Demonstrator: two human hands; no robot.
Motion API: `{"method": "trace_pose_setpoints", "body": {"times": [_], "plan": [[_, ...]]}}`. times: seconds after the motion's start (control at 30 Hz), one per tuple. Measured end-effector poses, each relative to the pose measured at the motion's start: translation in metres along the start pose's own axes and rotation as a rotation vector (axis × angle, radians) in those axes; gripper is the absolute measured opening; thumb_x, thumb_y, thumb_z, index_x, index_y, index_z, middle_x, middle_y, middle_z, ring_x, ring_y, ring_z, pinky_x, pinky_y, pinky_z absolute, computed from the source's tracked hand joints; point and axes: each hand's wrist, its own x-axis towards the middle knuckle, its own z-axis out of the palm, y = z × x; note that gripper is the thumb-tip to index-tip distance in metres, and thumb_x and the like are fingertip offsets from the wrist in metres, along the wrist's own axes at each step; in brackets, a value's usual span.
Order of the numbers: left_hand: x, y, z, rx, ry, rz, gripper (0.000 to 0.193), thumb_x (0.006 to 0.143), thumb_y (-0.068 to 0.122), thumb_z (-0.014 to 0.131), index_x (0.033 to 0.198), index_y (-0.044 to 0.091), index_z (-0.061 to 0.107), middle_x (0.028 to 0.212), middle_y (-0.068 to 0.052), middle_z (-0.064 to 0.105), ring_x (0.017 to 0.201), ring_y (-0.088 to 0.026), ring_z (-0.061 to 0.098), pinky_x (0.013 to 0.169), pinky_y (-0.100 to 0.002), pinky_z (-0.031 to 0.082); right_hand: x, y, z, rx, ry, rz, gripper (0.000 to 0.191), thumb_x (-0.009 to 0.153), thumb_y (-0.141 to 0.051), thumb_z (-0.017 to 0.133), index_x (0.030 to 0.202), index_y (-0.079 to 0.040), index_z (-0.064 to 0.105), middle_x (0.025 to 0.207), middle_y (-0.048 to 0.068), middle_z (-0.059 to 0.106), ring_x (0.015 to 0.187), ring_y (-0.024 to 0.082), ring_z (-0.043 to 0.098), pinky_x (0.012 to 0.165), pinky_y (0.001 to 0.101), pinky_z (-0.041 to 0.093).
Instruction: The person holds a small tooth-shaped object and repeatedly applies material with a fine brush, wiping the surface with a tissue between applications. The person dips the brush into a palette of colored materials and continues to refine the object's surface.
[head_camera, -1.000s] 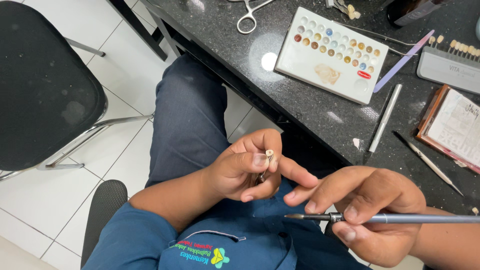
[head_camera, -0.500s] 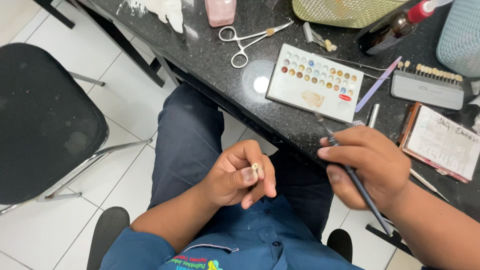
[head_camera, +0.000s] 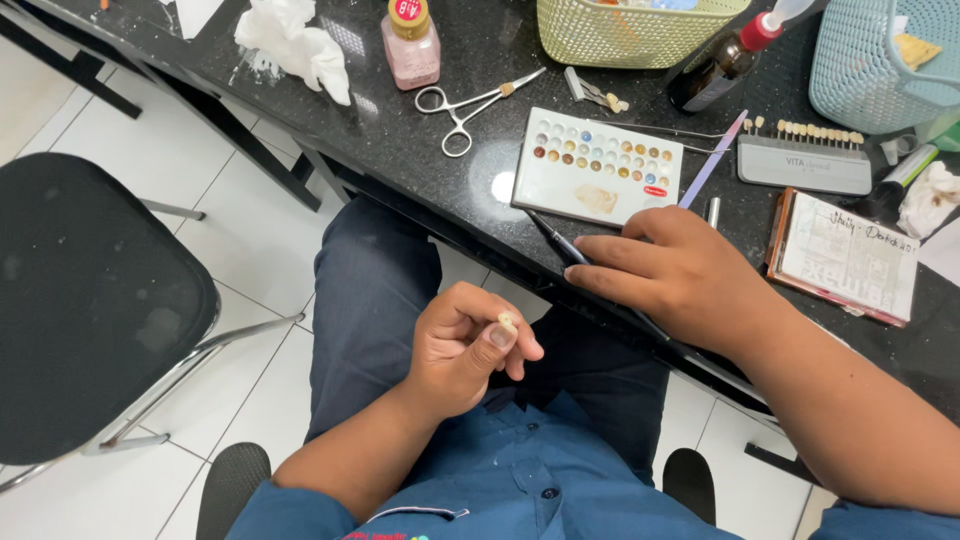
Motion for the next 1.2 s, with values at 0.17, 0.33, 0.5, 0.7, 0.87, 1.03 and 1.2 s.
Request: {"method": "trace_pose_setpoints", "body": {"times": [0.17,0.33,0.5,0.7,0.87,1.03,1.2], "plan": [[-0.006,0.021,0.024,0.014,-0.118,0.066,0.011,0.112,0.016,0.059,0.117,0.006,0.056,0.105,-0.014,0.071,0.073,-0.008,0.063,0.064,-0.020,0.055,-0.001,-0.005,-0.006,-0.132,-0.016,-0.052,0.041,0.076,-0.009,0.068,0.115,-0.021,0.077,0.114,0.002,0.072,0.086,0.022,0.061,0.077,0.0391,0.051],[-0.017,0.054,0.070,0.048,-0.322,0.127,0.013,0.113,0.017,0.061,0.119,0.006,0.061,0.108,-0.011,0.071,0.073,-0.007,0.066,0.065,-0.018,0.056,-0.002,-0.011,-0.022,-0.266,-0.026,-0.061,0.056,0.065,-0.009,0.070,0.118,-0.028,0.078,0.114,-0.001,0.071,0.090,0.024,0.062,0.081,0.0394,0.051],[-0.031,0.081,0.108,0.150,-0.585,0.203,0.011,0.115,0.015,0.064,0.122,0.007,0.064,0.116,-0.010,0.071,0.086,-0.012,0.070,0.076,-0.019,0.062,-0.016,-0.033,-0.059,-0.311,0.103,0.047,0.046,0.079,0.001,0.074,0.120,-0.020,0.076,0.121,0.002,0.071,0.099,0.025,0.063,0.088,0.0404,0.049],[-0.031,0.084,0.124,0.115,-0.701,0.302,0.009,0.108,0.009,0.064,0.115,0.004,0.065,0.114,-0.013,0.072,0.096,-0.019,0.078,0.078,-0.026,0.067,-0.123,-0.120,-0.117,0.123,0.126,0.501,0.028,0.089,-0.012,0.069,0.117,-0.015,0.071,0.118,0.001,0.070,0.107,0.022,0.065,0.091,0.0340,0.050],[-0.040,0.076,0.145,0.020,-0.685,0.145,0.009,0.112,0.008,0.066,0.119,0.004,0.065,0.114,-0.011,0.071,0.092,-0.019,0.077,0.077,-0.026,0.065,-0.183,-0.169,-0.123,0.484,-0.403,1.234,0.027,0.088,-0.035,0.073,0.109,-0.018,0.076,0.110,-0.002,0.075,0.103,0.018,0.068,0.084,0.0327,0.058],[-0.060,0.075,0.163,0.120,-0.911,0.188,0.008,0.113,0.009,0.064,0.120,0.005,0.064,0.111,-0.011,0.072,0.092,-0.015,0.076,0.076,-0.023,0.063,-0.212,-0.202,-0.098,0.388,-0.373,1.607,0.031,0.091,-0.037,0.070,0.110,-0.013,0.076,0.099,0.006,0.081,0.093,0.024,0.072,0.082,0.0374,0.061],[-0.082,0.077,0.160,0.092,-0.763,0.076,0.012,0.111,0.011,0.062,0.118,0.002,0.064,0.116,-0.014,0.070,0.090,-0.014,0.074,0.076,-0.024,0.062,-0.233,-0.176,-0.117,0.058,0.022,1.254,0.032,0.096,-0.033,0.064,0.116,-0.011,0.075,0.103,0.011,0.077,0.090,0.028,0.072,0.080,0.0391,0.056]]}}
